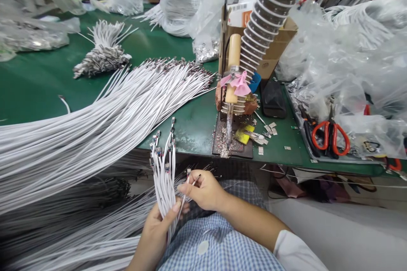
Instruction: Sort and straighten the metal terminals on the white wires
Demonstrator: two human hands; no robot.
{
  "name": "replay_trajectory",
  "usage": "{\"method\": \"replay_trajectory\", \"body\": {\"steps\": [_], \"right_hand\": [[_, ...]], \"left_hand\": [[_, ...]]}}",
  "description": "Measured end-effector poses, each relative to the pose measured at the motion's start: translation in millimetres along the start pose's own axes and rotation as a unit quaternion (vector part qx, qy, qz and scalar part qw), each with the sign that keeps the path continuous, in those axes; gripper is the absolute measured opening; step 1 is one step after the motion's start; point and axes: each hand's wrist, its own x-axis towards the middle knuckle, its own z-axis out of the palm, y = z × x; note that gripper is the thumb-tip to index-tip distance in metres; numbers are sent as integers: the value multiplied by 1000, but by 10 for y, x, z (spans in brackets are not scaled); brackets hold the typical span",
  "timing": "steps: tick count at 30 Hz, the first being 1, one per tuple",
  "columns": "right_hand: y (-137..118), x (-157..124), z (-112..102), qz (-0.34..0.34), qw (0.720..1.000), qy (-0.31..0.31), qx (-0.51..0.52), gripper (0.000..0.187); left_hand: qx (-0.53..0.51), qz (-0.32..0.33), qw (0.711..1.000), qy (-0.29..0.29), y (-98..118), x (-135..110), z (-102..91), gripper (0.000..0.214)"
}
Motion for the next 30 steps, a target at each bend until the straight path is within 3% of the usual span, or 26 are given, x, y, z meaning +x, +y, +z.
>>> {"method": "replay_trajectory", "body": {"steps": [3, 8, 16, 22, 30], "right_hand": [[5, 0, -2, -11, 1000, -16, 0, 46], [37, 11, -34, -40, 998, 18, -38, 42], [47, 50, -24, 18, 1000, 7, 21, 41], [-30, 33, -40, -23, 998, 23, -46, 40], [-8, 3, -58, -1, 1000, 24, -13, 38]], "left_hand": [[-21, 16, 1000, 11, -26, 29, 1, 24], [-82, 20, 996, 11, -16, 46, 64, 23], [-52, -15, 998, -37, -22, -14, 104, 24], [-70, 6, 997, -7, -2, -1, 117, 18], [-53, 26, 998, 5, 14, 40, 123, 17]]}}
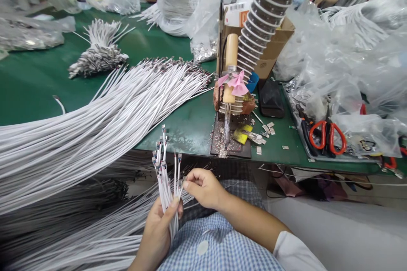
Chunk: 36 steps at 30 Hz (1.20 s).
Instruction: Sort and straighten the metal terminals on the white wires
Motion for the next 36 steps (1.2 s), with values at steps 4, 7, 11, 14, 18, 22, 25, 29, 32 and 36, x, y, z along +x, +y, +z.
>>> {"method": "replay_trajectory", "body": {"steps": [4, 7, 11, 14, 18, 22, 25, 29, 32, 36], "right_hand": [[-17, -12, -17, -3, 1000, -1, -2, 36], [-42, -19, -32, -5, 1000, -6, -8, 35], [-62, -10, -28, -12, 1000, 14, 10, 31], [-57, 8, -29, -12, 999, 36, 9, 26], [-50, 22, -62, 9, 999, 39, -8, 17], [-65, 9, -94, -1, 1000, 20, 4, 13], [-74, -9, -102, -20, 1000, -3, 22, 15], [-59, -19, -99, -28, 999, -24, 36, 21], [-44, -15, -83, -27, 999, -23, 19, 21], [-54, -7, -78, -24, 999, -16, -19, 19]], "left_hand": [[-3, 2, 1000, 10, 1, -11, -7, 16], [5, 2, 1000, 19, 8, -14, -6, 17], [23, 6, 1000, 18, -7, -5, -12, 16], [30, 10, 999, 25, -35, 4, -21, 15], [16, 8, 999, 43, -55, 13, -26, 16], [21, 5, 999, 44, -54, 15, -20, 17], [29, 2, 998, 48, -44, 19, -13, 19], [50, 9, 998, 38, -23, 22, -6, 18], [68, 21, 997, 32, -18, 14, -5, 17], [69, 4, 997, 34, -34, 0, -16, 19]]}}
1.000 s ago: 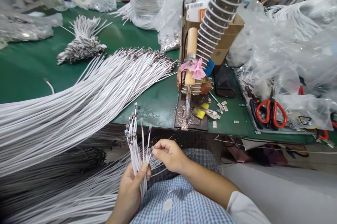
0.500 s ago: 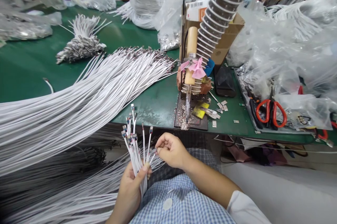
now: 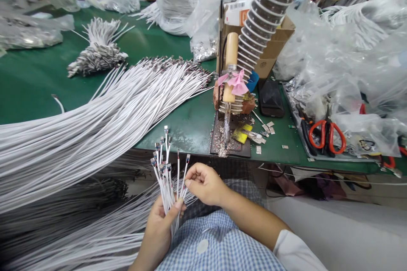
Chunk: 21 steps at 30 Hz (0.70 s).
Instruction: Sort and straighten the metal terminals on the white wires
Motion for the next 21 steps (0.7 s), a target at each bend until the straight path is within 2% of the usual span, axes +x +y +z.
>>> {"method": "replay_trajectory", "body": {"steps": [6, 10, 21], "right_hand": [[-16, 30, -46, -9, 999, 11, -33, 26], [-6, 64, -22, 2, 999, 32, -10, 34], [26, 58, 6, -16, 999, 46, 0, 41]], "left_hand": [[-37, -2, 999, 0, -17, 14, -6, 19], [-23, 8, 999, -26, 0, 17, -2, 16], [-21, 7, 999, -25, -6, 15, 11, 17]]}}
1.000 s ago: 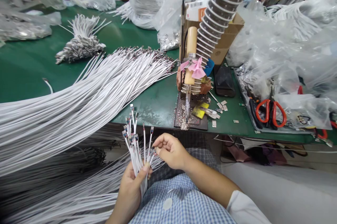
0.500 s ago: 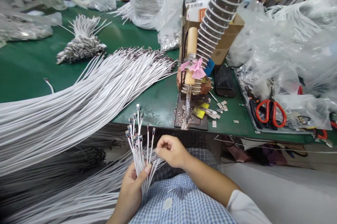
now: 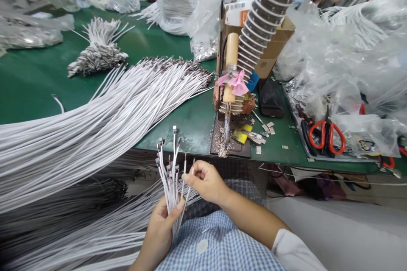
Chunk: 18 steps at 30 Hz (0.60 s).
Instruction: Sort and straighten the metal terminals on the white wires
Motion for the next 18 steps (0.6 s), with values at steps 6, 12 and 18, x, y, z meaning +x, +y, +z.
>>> {"method": "replay_trajectory", "body": {"steps": [6, 12, 18], "right_hand": [[-57, -1, 19, -8, 999, -4, -35, 38], [-2, -33, -14, -8, 997, -12, -76, 42], [57, -49, 17, 22, 998, -46, -21, 37]], "left_hand": [[-3, -9, 1000, -10, -21, -5, -21, 15], [-14, -5, 1000, 6, -44, -3, -39, 12], [-84, -19, 996, -9, -9, 9, 17, 16]]}}
